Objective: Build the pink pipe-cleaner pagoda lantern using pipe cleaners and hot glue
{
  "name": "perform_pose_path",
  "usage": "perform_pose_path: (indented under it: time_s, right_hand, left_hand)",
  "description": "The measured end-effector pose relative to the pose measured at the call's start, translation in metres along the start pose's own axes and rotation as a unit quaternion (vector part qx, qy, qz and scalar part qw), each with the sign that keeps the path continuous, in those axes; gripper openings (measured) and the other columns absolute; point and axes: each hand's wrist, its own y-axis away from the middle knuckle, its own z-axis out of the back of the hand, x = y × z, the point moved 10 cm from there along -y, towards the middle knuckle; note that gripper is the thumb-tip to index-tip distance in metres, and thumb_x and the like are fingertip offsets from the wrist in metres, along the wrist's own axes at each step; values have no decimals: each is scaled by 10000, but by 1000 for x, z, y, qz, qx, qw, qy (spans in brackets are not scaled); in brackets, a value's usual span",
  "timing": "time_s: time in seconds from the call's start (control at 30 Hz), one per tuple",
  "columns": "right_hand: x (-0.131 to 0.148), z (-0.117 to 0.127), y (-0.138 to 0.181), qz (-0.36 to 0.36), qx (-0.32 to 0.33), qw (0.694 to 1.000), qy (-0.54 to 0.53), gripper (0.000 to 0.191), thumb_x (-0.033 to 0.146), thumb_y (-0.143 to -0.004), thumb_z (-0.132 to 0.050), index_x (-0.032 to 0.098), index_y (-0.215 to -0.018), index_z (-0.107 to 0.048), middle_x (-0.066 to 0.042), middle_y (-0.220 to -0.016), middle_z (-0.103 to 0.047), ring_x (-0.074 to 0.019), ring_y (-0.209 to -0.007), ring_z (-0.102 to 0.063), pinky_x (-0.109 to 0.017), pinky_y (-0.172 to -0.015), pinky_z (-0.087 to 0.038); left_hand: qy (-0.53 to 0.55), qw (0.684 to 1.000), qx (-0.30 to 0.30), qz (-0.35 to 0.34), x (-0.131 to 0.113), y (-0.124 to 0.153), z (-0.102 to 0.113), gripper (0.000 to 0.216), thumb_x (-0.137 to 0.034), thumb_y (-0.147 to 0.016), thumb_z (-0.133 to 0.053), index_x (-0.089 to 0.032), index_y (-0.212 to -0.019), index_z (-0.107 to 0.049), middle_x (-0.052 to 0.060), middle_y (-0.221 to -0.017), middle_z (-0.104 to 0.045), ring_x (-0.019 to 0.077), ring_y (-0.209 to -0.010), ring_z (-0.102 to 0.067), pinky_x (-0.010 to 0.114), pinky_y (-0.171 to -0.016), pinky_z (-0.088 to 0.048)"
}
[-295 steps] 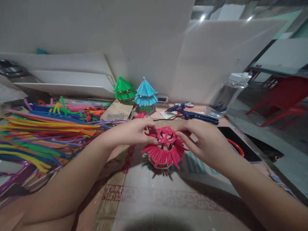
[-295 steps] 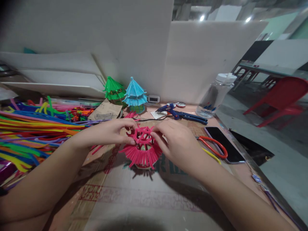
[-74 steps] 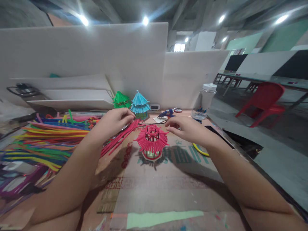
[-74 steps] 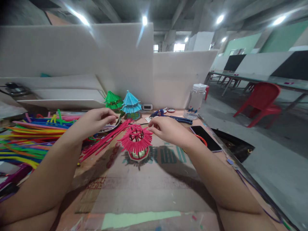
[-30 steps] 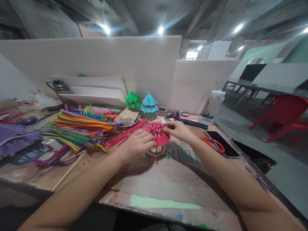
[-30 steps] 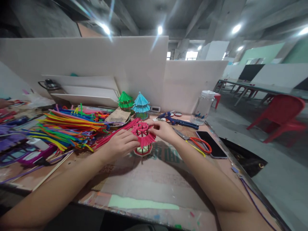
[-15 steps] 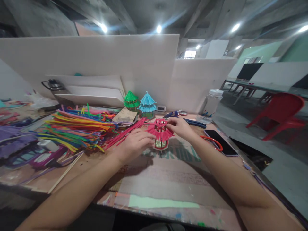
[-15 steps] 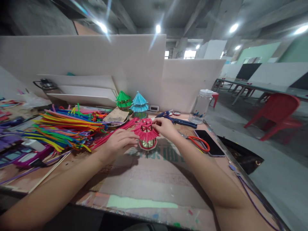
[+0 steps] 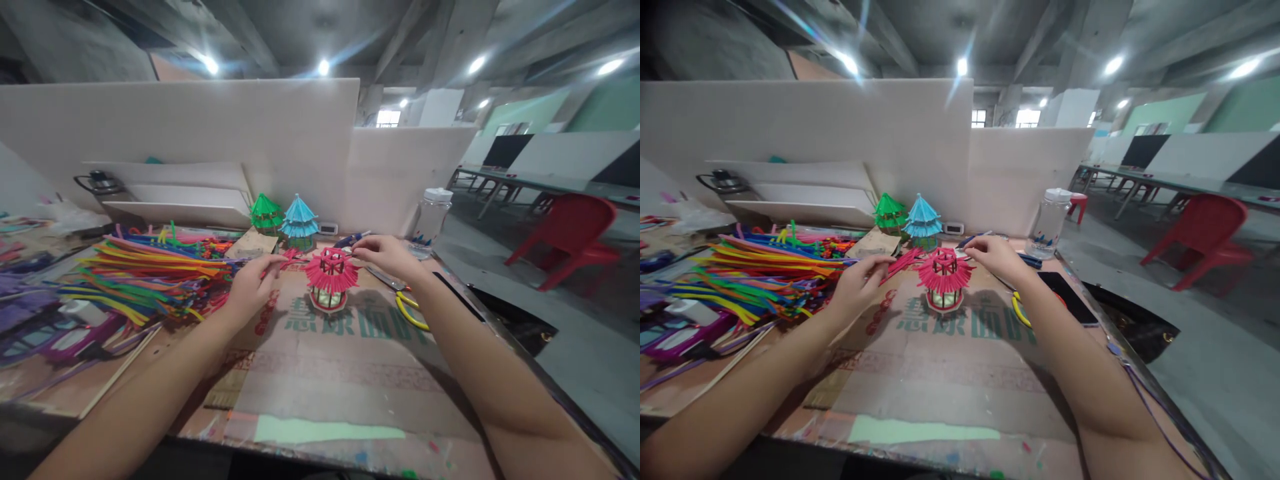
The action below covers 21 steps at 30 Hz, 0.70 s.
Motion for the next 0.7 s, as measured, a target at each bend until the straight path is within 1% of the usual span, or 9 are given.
perform_pose_path:
  time_s: [0.1, 0.2, 0.3, 0.37, 0.4, 0.47, 0.53, 0.6, 0.7]
  right_hand:
    - [-1, 11, 0, 3, -4, 1000, -1, 279, 352, -890, -564, 155, -962, -749, -71, -899, -764, -180, -801, -672, -285, -707, -493]
    - [1, 15, 1, 11, -1, 1000, 9, 282, 357, -904, -558, 164, -979, -750, -64, -904, -768, -183, -814, -676, -285, -708, -489]
    - [7, 17, 4, 22, 3, 999, 25, 257, 342, -912, -564, 182, -971, -755, -60, -957, -775, -197, -871, -684, -294, -744, -484]
    - [12, 20, 7, 29, 3, 999, 44, 246, 335, -916, -566, 191, -969, -758, -57, -964, -775, -202, -874, -681, -302, -753, -471]
    - [15, 22, 9, 33, 2, 998, 59, 244, 332, -919, -563, 195, -971, -760, -54, -956, -774, -201, -863, -677, -305, -750, -464]
    - [20, 27, 12, 38, -2, 995, 95, 246, 331, -929, -557, 202, -977, -760, -50, -941, -774, -202, -844, -670, -309, -737, -452]
    - [25, 32, 15, 37, -7, 991, 127, 249, 336, -938, -553, 207, -992, -759, -53, -951, -777, -208, -847, -671, -312, -730, -450]
    - [28, 37, 18, 33, -14, 989, 145, 244, 334, -942, -559, 211, -1016, -756, -57, -972, -781, -215, -856, -677, -314, -730, -452]
    - [35, 40, 23, 32, -20, 986, 162, 238, 327, -948, -558, 220, -1035, -751, -55, -984, -782, -215, -855, -681, -313, -732, -453]
  left_hand:
    - [-6, 999, -22, 46, 10, -4, 9, 337, -294, -1012, -383, -166, -1176, -647, 63, -999, -733, 193, -845, -671, 288, -774, -511]
    - [-11, 997, -19, 69, 18, -6, 5, 345, -336, -1016, -390, -156, -1177, -637, 66, -957, -722, 210, -860, -671, 307, -791, -519]
    - [-14, 998, 8, 55, 22, -6, -10, 335, -278, -989, -424, -168, -1236, -623, 96, -1123, -696, 238, -1049, -651, 367, -947, -505]
    - [-15, 999, 26, 36, 23, -4, -20, 382, -232, -955, -464, -181, -1316, -581, 115, -1300, -623, 255, -1240, -569, 408, -1081, -437]
    - [-16, 999, 36, 31, 24, -3, -24, 403, -220, -944, -477, -187, -1336, -566, 117, -1349, -594, 259, -1290, -535, 418, -1115, -411]
    - [-19, 998, 51, 34, 26, 0, -30, 386, -212, -953, -457, -183, -1321, -569, 115, -1299, -622, 256, -1241, -570, 417, -1082, -445]
    - [-22, 997, 61, 48, 29, 3, -33, 353, -208, -974, -404, -170, -1270, -592, 98, -1112, -681, 241, -1051, -643, 393, -953, -517]
    - [-26, 996, 61, 59, 32, 5, -33, 353, -201, -979, -371, -162, -1251, -595, 80, -995, -679, 226, -927, -648, 367, -861, -535]
    - [-25, 996, 49, 63, 34, 5, -31, 365, -183, -964, -358, -159, -1257, -574, 83, -1043, -664, 222, -958, -637, 354, -869, -523]
